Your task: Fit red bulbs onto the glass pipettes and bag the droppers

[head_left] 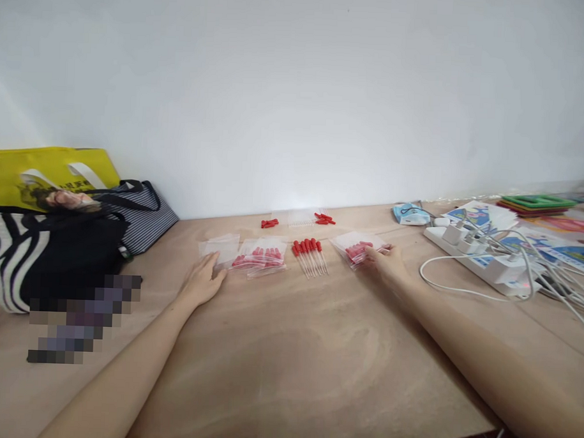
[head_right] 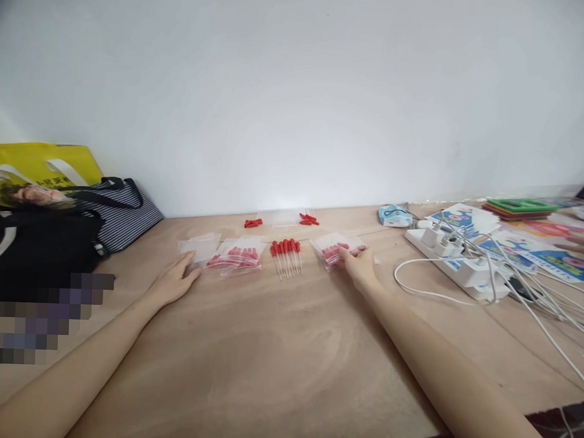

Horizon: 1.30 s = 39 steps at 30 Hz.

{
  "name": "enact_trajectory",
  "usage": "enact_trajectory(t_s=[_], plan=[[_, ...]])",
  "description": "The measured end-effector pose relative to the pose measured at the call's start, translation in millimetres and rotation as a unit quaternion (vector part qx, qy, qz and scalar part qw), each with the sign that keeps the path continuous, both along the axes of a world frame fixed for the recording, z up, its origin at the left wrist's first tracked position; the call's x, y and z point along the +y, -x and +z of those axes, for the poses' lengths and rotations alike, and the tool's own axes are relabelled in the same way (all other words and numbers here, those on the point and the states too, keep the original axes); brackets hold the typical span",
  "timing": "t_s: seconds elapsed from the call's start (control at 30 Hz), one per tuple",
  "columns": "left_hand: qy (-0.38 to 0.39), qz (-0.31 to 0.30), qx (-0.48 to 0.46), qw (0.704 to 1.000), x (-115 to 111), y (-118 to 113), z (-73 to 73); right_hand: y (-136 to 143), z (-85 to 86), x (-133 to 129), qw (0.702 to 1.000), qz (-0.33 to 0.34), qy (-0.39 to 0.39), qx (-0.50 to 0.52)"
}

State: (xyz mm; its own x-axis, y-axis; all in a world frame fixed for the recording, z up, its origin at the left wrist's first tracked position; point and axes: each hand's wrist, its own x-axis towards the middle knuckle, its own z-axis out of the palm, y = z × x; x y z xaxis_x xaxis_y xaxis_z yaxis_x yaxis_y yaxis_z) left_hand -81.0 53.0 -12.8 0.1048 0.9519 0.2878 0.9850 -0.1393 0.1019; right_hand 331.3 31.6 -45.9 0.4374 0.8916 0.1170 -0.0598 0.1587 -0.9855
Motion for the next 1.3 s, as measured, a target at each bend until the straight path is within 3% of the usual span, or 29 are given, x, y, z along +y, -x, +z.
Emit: enact_trajectory(t_s=[0.13, 0.27, 0.37, 0.47, 0.53, 0.6, 0.67, 0.8, 0.87, 0.97, 1.07, 1.17, 1.3], plan=[[0.036, 0.031, -0.002, 0.999, 0, 2, 1.4, -1, -0.6, -7, 0.987, -0.114, 0.053, -0.096], [0.0, 0.066, -0.031, 0.997, -4, 0, 6.4, -6, -0.1, -10, 0.944, -0.194, 0.046, -0.264], [-0.029, 0.094, -0.052, 0.994, -5, 1, 9.4, -6, 2.2, -12, 0.92, -0.215, 0.021, -0.327], [-0.08, 0.154, -0.086, 0.981, -6, 3, 12.4, -2, 5.2, -16, 0.911, -0.214, -0.016, -0.351], [-0.137, 0.155, -0.142, 0.968, -11, 0, 15.0, 3, 7.2, -19, 0.909, -0.199, -0.038, -0.365], [-0.187, 0.088, -0.223, 0.953, -21, -11, 18.3, 8, 9.6, -23, 0.903, -0.167, -0.057, -0.391], [-0.18, -0.035, -0.272, 0.945, -34, -28, 22.2, 14, 12.6, -27, 0.889, -0.126, -0.079, -0.433], [-0.035, -0.341, -0.203, 0.917, -64, -63, 28.2, 23, 19.5, -37, 0.811, -0.029, -0.112, -0.573], [0.038, -0.421, -0.152, 0.894, -73, -71, 27.7, 25, 22.4, -40, 0.762, 0.007, -0.109, -0.638], [0.085, -0.431, -0.098, 0.893, -77, -73, 22.4, 25, 24.6, -40, 0.719, 0.022, -0.093, -0.688], [0.072, -0.361, -0.089, 0.925, -77, -72, 16.4, 21, 24.7, -36, 0.703, 0.0, -0.059, -0.708], [0.09, -0.301, -0.08, 0.946, -81, -77, 13.5, 15, 24.2, -33, 0.697, -0.041, -0.025, -0.716], [0.13, -0.319, -0.039, 0.938, -89, -87, 12.9, 11, 23.5, -34, 0.713, -0.088, -0.002, -0.696]])
